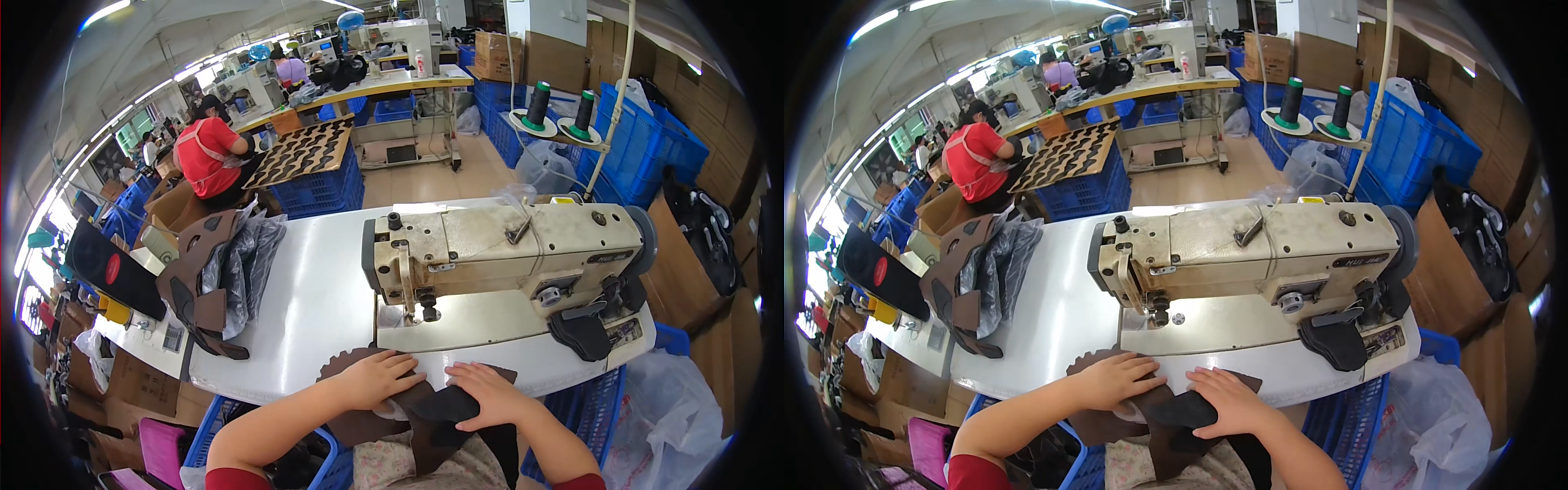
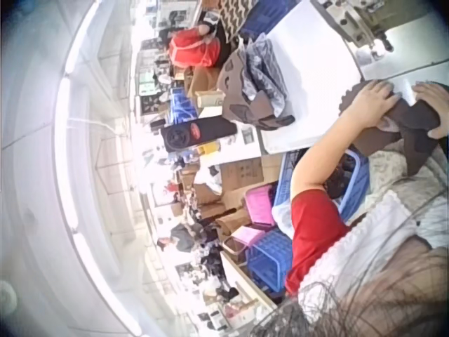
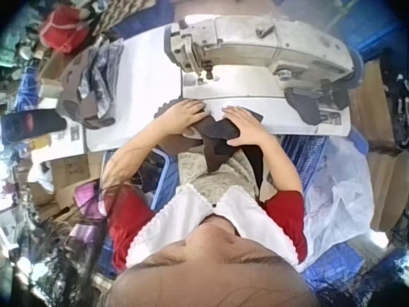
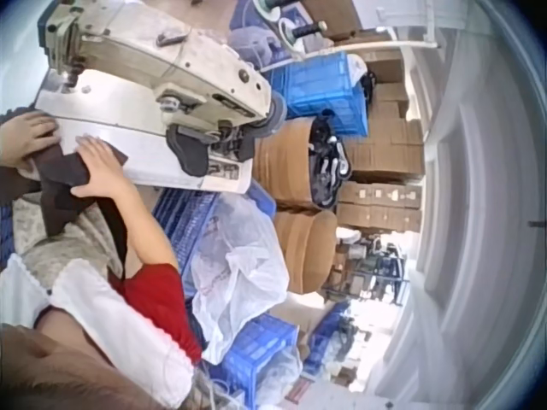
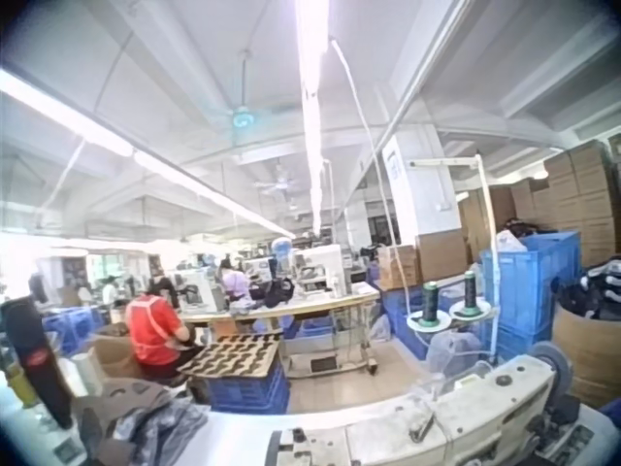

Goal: The person aligns pieces of fabric and sews them together using a sewing machine, then trims the excess thread using thread snips.

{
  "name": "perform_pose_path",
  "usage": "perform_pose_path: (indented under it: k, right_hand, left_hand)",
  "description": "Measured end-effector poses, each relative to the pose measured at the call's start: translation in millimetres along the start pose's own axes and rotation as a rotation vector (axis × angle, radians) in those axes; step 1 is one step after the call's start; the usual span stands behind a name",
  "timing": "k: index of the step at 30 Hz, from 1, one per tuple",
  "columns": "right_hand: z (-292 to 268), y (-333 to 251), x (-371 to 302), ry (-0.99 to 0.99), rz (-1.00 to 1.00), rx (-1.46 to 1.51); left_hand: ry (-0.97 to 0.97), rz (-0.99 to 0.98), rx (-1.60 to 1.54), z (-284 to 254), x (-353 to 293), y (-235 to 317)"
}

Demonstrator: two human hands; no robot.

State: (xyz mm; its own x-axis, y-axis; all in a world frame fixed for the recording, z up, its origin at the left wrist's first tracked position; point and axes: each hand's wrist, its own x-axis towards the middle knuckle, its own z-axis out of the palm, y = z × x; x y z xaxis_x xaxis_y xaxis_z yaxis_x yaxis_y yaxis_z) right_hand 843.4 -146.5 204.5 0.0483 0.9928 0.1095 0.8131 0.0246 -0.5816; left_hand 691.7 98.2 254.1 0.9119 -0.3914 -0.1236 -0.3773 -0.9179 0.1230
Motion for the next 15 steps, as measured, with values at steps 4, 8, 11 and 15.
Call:
perform_pose_path:
  k: [4, 8, 11, 15]
  right_hand:
    - [-8.2, -5.9, -0.4, 0.041, 0.032, 0.101]
    - [-27.5, -16.6, 0.9, 0.294, 0.333, 0.343]
    - [-42.7, -18.1, 8.2, 0.364, 0.377, 0.305]
    - [-42.4, -14.2, 28.3, 0.334, 0.457, 0.092]
  left_hand:
    - [-0.051, 0.167, 0.167, 2.9, 5.1, -1.9]
    - [0.230, 0.021, 0.412, 13.6, 21.3, 5.9]
    - [0.286, -0.009, 0.431, 21.1, 32.0, -10.4]
    - [0.250, -0.103, 0.514, 28.9, 29.0, -27.7]
